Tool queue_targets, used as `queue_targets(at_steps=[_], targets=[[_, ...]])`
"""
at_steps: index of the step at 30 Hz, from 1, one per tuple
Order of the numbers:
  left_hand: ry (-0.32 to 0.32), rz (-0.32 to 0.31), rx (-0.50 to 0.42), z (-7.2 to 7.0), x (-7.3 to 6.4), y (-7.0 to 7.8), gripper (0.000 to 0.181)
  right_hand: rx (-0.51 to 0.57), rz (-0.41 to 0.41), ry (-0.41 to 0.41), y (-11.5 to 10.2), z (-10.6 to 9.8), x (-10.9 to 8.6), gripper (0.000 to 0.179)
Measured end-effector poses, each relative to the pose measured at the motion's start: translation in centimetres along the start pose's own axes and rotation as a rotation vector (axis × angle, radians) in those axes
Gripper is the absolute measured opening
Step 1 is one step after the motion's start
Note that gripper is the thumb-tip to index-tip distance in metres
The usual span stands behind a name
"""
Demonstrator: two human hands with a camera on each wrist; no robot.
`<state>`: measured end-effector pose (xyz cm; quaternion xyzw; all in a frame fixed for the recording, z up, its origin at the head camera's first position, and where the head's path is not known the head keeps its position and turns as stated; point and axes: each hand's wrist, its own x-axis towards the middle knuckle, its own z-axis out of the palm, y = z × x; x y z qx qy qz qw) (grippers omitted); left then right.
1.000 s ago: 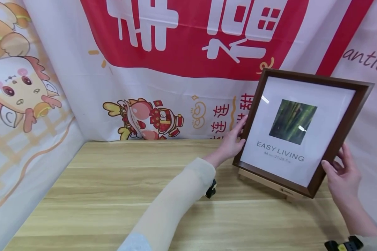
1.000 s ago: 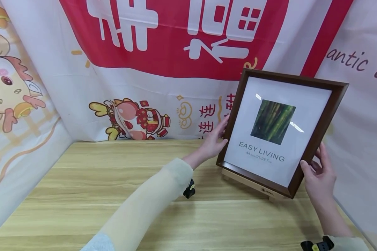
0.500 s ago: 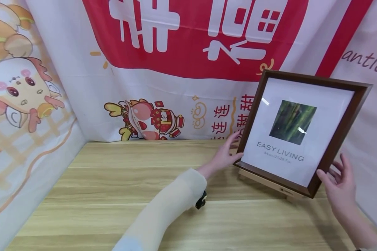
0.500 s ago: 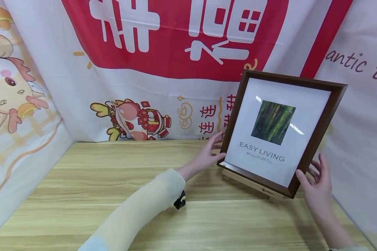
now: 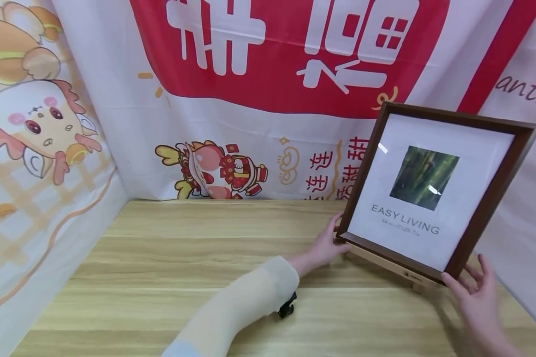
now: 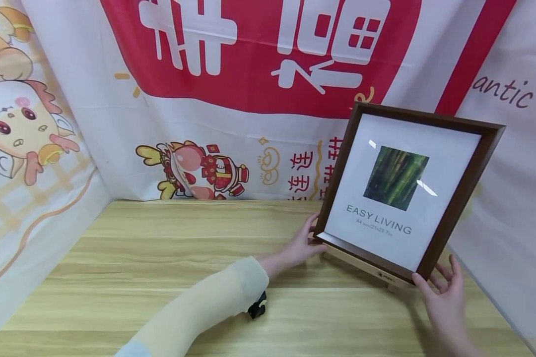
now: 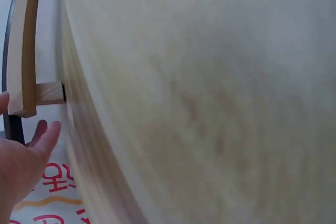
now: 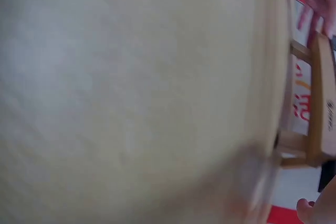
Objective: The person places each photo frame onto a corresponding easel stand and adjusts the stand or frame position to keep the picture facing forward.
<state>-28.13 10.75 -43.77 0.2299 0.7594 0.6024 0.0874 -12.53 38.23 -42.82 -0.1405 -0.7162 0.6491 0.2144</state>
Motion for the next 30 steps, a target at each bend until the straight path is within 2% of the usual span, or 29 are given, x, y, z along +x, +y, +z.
queue_targets(at_steps=[6, 11, 14, 17, 18, 26, 28, 30], targets=[[0.031, 0.003, -0.033, 0.8, 0.0, 0.1, 0.096, 0.093, 0.006, -0.111, 1.1, 0.8, -1.2, 0.096], [0.025, 0.034, -0.028, 1.1, 0.1, 0.2, 0.096, 0.229, 0.106, -0.128, 1.3, 1.8, -1.5, 0.099], [0.024, 0.055, 0.005, 1.2, 0.0, 0.1, 0.096, 0.26, 0.111, -0.114, 1.6, 2.2, -1.5, 0.099], [0.024, 0.064, 0.053, 1.3, -0.1, 0.1, 0.095, 0.193, 0.057, -0.1, 1.8, 2.4, -1.5, 0.099], [0.022, 0.068, 0.062, 1.3, -0.1, 0.2, 0.094, 0.136, 0.031, -0.086, 1.8, 2.5, -1.5, 0.099], [0.034, 0.079, 0.08, 1.3, -0.3, 0.3, 0.092, 0.048, 0.046, -0.048, 1.5, 2.8, -1.4, 0.095], [0.038, 0.073, 0.083, 1.3, -0.3, 0.2, 0.093, -0.014, 0.028, -0.033, 1.4, 3.0, -1.4, 0.093], [0.037, 0.068, 0.075, 1.3, -0.3, 0.1, 0.094, -0.029, 0.007, -0.035, 1.4, 3.1, -1.3, 0.092]])
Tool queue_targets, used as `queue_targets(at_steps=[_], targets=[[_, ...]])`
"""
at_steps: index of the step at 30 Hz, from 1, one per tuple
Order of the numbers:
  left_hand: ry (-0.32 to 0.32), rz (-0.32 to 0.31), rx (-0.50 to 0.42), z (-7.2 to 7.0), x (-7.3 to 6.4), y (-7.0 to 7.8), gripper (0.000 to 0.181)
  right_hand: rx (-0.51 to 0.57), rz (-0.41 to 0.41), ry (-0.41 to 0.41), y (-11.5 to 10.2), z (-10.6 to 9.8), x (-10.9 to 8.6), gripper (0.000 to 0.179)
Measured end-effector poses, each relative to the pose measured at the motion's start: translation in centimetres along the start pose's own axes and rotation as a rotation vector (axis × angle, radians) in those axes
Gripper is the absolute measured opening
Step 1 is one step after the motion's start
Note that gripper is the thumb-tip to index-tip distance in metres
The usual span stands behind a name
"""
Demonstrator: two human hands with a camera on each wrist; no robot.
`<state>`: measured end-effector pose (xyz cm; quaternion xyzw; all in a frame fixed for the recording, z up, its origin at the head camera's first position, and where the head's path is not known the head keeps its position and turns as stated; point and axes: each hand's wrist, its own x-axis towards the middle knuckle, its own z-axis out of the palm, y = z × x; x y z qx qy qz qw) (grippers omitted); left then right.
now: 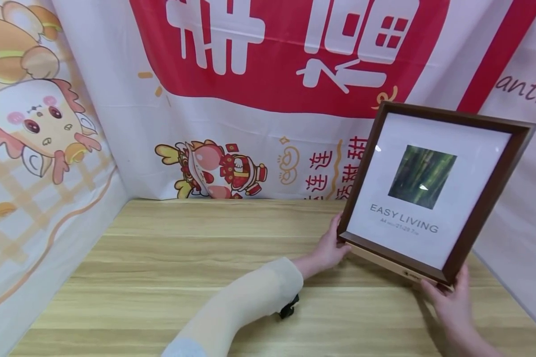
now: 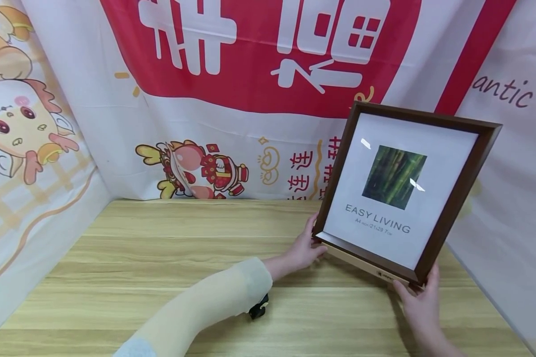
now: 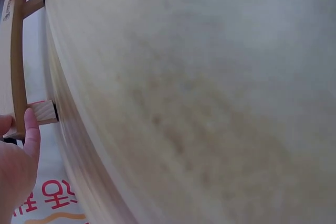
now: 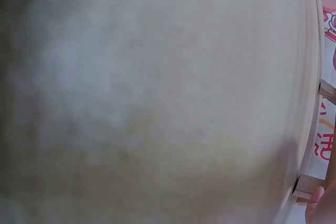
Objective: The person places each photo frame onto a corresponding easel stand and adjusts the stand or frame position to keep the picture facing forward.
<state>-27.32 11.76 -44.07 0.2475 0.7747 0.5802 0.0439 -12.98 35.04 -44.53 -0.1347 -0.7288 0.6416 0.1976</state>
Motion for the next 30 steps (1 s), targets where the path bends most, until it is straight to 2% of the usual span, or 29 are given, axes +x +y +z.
queue_targets(at_steps=[8, 12, 15, 20, 22, 25, 30], targets=[[0.037, -0.009, 0.025, -0.8, -0.8, -0.3, 0.097, -0.141, -0.078, -0.014, 0.0, 1.0, 0.3, 0.089], [0.057, -0.015, 0.001, -1.4, -1.3, -0.5, 0.097, -0.213, -0.116, -0.031, -0.2, 1.8, 0.6, 0.092], [0.072, -0.023, 0.011, -2.1, -1.7, -0.5, 0.097, -0.22, -0.112, -0.059, -0.3, 2.4, 0.7, 0.094], [0.101, -0.026, 0.032, -3.5, -2.5, -0.9, 0.096, -0.149, -0.077, -0.119, -0.6, 3.7, 1.0, 0.096], [0.112, -0.024, 0.022, -4.1, -2.7, -1.2, 0.096, -0.136, -0.084, -0.146, -0.7, 4.4, 1.0, 0.096], [0.127, -0.02, 0.001, -5.0, -3.2, -1.6, 0.096, -0.178, -0.122, -0.179, -0.9, 5.3, 1.2, 0.095], [0.171, -0.058, 0.025, -6.6, -4.2, -1.9, 0.098, -0.215, -0.177, -0.198, -1.0, 7.0, 1.4, 0.092]])
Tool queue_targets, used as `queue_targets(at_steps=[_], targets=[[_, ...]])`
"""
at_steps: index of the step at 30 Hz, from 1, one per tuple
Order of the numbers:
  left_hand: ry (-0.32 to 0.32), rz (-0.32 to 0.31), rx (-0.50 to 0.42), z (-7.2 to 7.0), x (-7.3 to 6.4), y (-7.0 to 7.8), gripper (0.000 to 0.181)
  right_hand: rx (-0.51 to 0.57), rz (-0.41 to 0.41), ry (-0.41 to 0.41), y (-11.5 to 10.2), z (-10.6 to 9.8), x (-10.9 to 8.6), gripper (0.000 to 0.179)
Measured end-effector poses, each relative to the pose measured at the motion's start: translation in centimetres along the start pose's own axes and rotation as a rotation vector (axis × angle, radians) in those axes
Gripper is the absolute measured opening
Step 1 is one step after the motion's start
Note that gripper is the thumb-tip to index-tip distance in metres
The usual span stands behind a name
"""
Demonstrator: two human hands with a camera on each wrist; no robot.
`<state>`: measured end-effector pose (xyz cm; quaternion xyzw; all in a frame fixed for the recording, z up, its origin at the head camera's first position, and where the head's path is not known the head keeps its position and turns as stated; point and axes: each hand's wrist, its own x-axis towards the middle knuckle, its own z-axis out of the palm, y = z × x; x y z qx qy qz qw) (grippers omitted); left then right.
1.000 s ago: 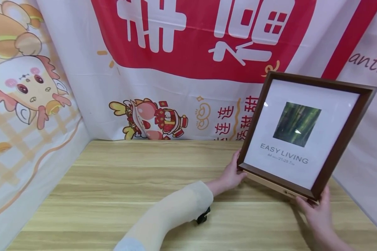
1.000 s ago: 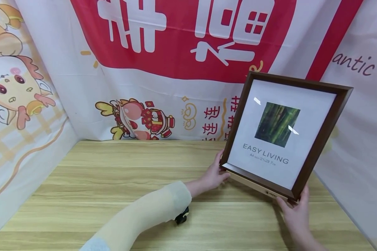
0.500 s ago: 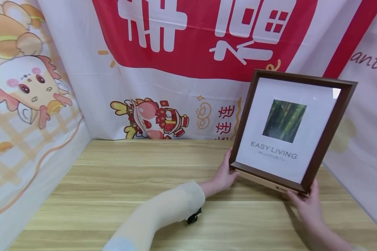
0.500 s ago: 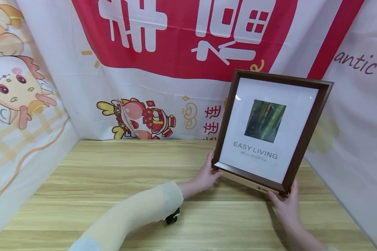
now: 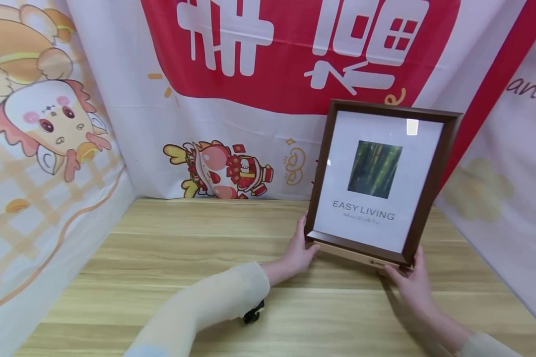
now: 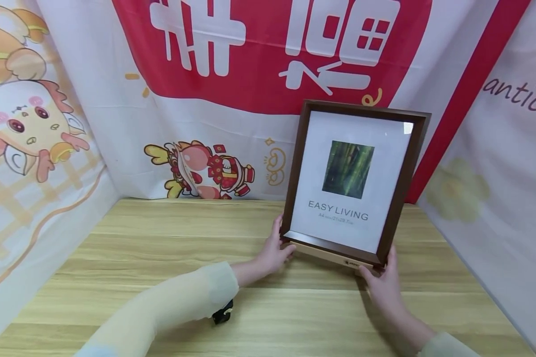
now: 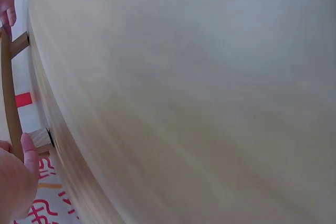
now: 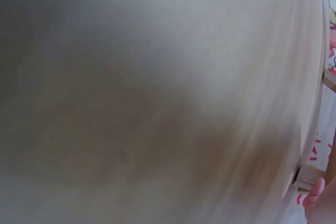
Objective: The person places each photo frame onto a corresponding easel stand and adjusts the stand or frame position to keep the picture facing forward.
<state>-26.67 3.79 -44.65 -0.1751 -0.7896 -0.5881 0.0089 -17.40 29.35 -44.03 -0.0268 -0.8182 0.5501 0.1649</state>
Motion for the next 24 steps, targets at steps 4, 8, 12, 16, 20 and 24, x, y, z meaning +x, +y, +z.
queue_targets(at_steps=[4, 8, 12, 16, 20, 24], targets=[[0.023, -0.013, -0.006, -1.2, -0.5, -0.4, 0.1, 0.02, -0.009, -0.016, -0.3, 1.2, 0.5, 0.092], [0.032, -0.014, -0.04, -2.3, -0.9, -0.6, 0.1, 0.044, -0.009, -0.044, -0.7, 2.2, 0.9, 0.093], [0.048, -0.024, -0.041, -3.2, -1.4, -0.9, 0.099, 0.065, -0.013, -0.077, -0.9, 3.0, 1.3, 0.094], [0.068, -0.046, -0.014, -4.1, -1.8, -1.1, 0.099, 0.081, -0.005, -0.108, -1.1, 3.8, 1.6, 0.096], [0.084, -0.061, -0.02, -5.0, -2.4, -1.2, 0.099, 0.092, 0.013, -0.135, -1.4, 4.6, 1.9, 0.098], [0.094, -0.074, -0.051, -5.9, -3.0, -1.3, 0.1, 0.087, 0.038, -0.155, -1.8, 5.5, 2.1, 0.099]])
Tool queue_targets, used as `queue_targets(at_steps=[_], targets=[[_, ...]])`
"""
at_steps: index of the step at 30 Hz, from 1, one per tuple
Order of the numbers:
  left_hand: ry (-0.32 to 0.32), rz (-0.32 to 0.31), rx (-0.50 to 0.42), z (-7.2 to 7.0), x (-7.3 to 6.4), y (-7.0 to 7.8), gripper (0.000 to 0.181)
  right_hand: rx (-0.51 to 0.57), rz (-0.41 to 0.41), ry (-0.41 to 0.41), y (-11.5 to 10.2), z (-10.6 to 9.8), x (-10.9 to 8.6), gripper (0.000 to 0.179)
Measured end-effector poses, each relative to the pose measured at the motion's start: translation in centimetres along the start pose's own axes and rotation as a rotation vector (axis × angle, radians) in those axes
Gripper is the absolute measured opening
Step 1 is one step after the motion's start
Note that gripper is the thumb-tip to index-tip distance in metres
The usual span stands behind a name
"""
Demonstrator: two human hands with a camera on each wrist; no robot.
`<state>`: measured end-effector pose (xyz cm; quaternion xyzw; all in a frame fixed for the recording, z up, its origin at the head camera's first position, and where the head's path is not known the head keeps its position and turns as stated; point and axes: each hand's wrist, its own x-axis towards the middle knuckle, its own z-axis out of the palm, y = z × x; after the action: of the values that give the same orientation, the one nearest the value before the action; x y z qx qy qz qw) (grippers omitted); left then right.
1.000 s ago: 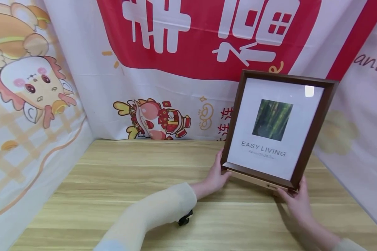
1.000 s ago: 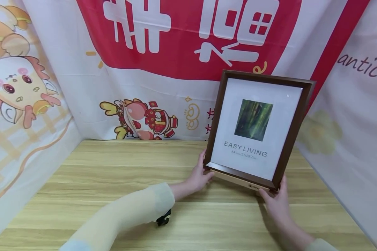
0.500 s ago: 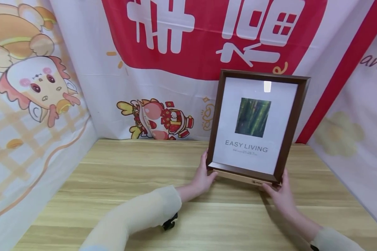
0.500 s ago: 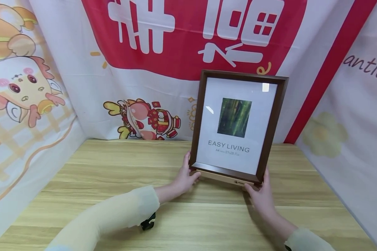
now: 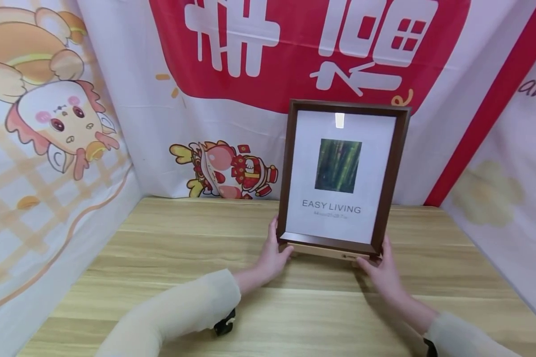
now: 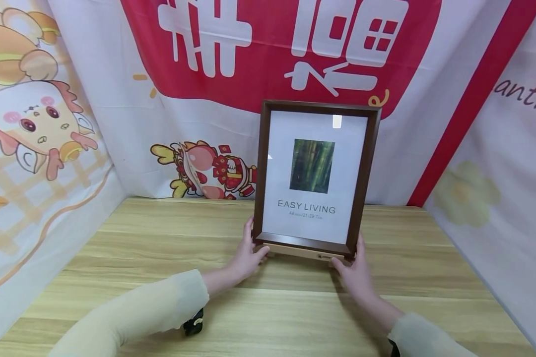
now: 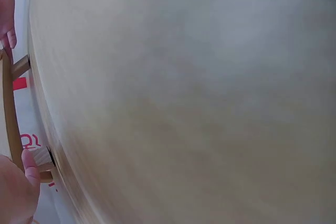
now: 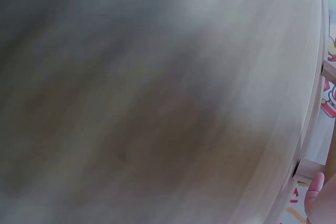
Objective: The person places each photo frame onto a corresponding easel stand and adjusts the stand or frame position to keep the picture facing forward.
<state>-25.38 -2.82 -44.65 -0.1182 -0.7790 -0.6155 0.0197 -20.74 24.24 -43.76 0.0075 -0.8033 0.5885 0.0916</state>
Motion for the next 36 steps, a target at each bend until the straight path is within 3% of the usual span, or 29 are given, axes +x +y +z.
queue_targets(at_steps=[20, 36], targets=[[0.1, -0.045, 0.029, -3.8, -2.3, -0.2, 0.1, 0.015, -0.014, -0.042, -1.1, 4.0, 0.9, 0.101], [0.097, -0.028, -0.005, -4.7, -2.6, -0.6, 0.098, 0.017, 0.008, -0.067, -1.3, 4.7, 1.1, 0.104]])
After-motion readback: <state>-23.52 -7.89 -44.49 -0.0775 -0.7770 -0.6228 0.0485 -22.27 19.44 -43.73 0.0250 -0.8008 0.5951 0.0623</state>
